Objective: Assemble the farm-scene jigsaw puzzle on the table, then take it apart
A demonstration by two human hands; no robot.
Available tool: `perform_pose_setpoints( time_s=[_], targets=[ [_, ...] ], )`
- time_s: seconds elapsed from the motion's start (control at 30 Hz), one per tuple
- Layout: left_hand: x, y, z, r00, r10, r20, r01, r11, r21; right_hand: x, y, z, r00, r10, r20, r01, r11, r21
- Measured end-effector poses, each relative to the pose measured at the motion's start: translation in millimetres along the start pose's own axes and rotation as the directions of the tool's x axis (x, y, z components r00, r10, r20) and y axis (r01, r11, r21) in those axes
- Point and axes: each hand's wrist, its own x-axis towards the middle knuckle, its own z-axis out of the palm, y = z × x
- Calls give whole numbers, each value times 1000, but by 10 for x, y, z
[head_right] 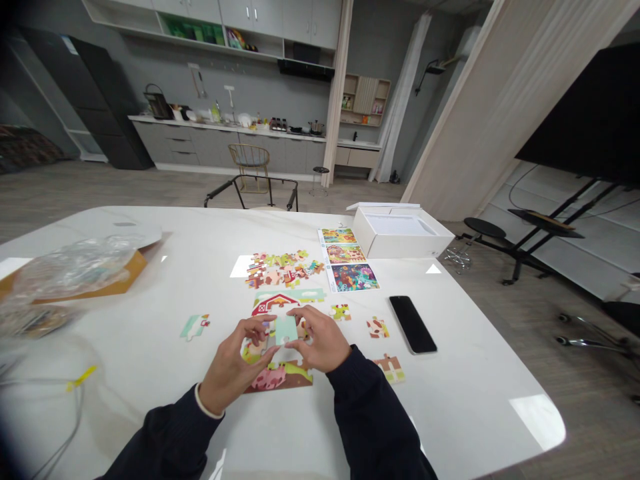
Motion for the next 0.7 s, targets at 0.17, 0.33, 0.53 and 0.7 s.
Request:
perform_pose_setpoints(
  time_s=[0.17,0.33,0.53,0.7],
  targets=[
    [3,16,-2,1000,1,5,-1,1000,2,-1,5,7,1000,7,-11,-7,1000,-10],
    [0,14,-8,1000,5,17,-5,1000,0,-1,-5,2,1000,10,-15,-10,1000,-15],
    [-12,-13,-1,999,-8,33,8,1000,-2,-3,-3,0,1000,14,-15,-15,1000,-15],
    [-21,-21,3,999,-1,38,1,1000,-7,-1,1,5,1000,22,-14,-22,1000,-12]
  ],
)
